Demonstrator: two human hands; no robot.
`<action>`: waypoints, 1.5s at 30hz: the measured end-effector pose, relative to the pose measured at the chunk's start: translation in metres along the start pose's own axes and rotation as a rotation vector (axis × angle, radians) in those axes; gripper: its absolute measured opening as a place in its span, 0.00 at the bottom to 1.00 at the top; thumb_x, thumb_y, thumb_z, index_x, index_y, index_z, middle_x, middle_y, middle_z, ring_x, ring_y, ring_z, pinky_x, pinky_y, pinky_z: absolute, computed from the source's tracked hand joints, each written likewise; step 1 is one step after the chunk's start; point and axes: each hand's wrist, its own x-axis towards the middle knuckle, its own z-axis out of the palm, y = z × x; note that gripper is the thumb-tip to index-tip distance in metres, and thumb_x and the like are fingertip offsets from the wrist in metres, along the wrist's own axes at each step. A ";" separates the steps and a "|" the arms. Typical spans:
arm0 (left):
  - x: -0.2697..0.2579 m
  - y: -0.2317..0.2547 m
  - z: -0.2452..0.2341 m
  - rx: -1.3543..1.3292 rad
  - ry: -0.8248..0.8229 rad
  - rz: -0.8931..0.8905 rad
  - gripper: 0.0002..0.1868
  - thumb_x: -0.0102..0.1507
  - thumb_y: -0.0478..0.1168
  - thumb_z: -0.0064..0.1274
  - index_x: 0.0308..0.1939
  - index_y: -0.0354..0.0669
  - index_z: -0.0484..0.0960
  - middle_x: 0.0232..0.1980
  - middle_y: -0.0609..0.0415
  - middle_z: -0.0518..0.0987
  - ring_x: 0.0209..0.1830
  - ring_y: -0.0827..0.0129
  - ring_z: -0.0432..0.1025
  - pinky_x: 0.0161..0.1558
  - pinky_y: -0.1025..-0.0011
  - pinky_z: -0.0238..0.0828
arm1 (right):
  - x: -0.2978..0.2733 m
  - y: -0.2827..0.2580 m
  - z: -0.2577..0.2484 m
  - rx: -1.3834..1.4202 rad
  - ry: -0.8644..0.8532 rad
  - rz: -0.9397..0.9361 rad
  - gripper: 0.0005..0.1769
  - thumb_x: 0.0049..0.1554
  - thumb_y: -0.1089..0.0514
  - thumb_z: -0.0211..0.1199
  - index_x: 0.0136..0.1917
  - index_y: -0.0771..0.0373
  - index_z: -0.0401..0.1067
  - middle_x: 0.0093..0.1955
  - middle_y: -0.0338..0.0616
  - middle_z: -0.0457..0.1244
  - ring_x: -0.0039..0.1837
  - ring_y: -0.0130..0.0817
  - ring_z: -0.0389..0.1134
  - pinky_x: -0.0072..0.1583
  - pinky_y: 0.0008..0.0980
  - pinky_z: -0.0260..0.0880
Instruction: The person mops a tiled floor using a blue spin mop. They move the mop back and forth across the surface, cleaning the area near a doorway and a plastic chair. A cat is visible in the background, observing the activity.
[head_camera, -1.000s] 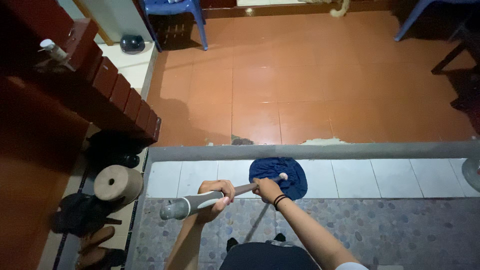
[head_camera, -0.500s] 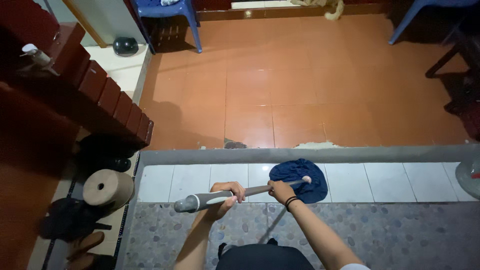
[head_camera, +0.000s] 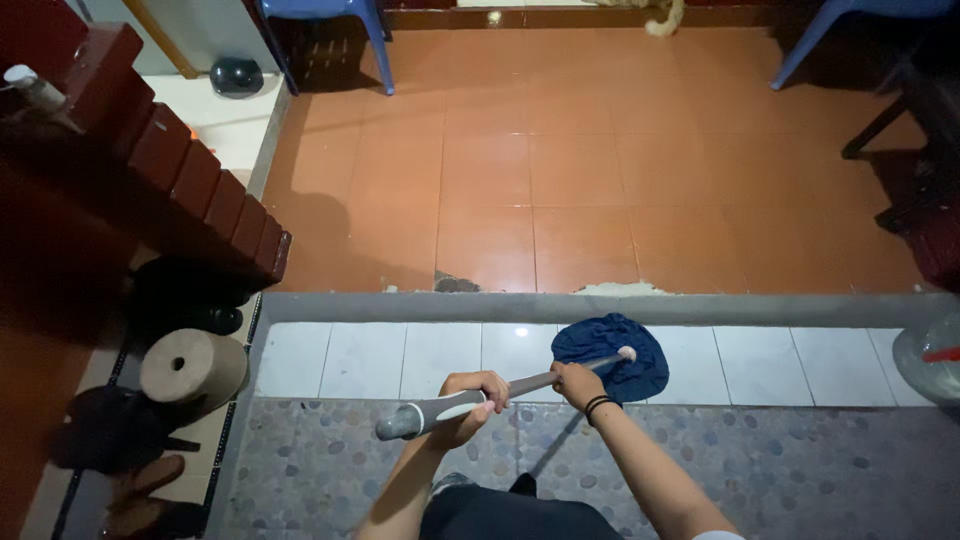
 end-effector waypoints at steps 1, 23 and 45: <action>-0.002 -0.002 0.002 -0.001 0.009 -0.001 0.13 0.64 0.43 0.48 0.30 0.35 0.72 0.32 0.48 0.75 0.36 0.64 0.72 0.44 0.64 0.73 | -0.001 0.001 0.001 0.006 0.004 -0.004 0.12 0.53 0.55 0.66 0.51 0.54 0.72 0.45 0.51 0.70 0.52 0.52 0.71 0.53 0.50 0.71; -0.033 0.075 -0.055 0.118 -0.011 -0.131 0.10 0.60 0.41 0.47 0.28 0.38 0.71 0.30 0.50 0.75 0.31 0.68 0.70 0.38 0.67 0.70 | 0.019 -0.098 0.029 -0.020 -0.003 -0.030 0.07 0.53 0.56 0.63 0.46 0.57 0.74 0.41 0.52 0.70 0.48 0.53 0.72 0.50 0.50 0.71; -0.120 0.186 -0.165 0.236 0.024 -0.184 0.16 0.63 0.48 0.50 0.28 0.39 0.71 0.29 0.53 0.74 0.28 0.70 0.68 0.33 0.69 0.68 | 0.050 -0.279 0.092 0.070 -0.013 -0.217 0.08 0.53 0.54 0.66 0.45 0.58 0.75 0.41 0.53 0.70 0.47 0.53 0.72 0.49 0.50 0.70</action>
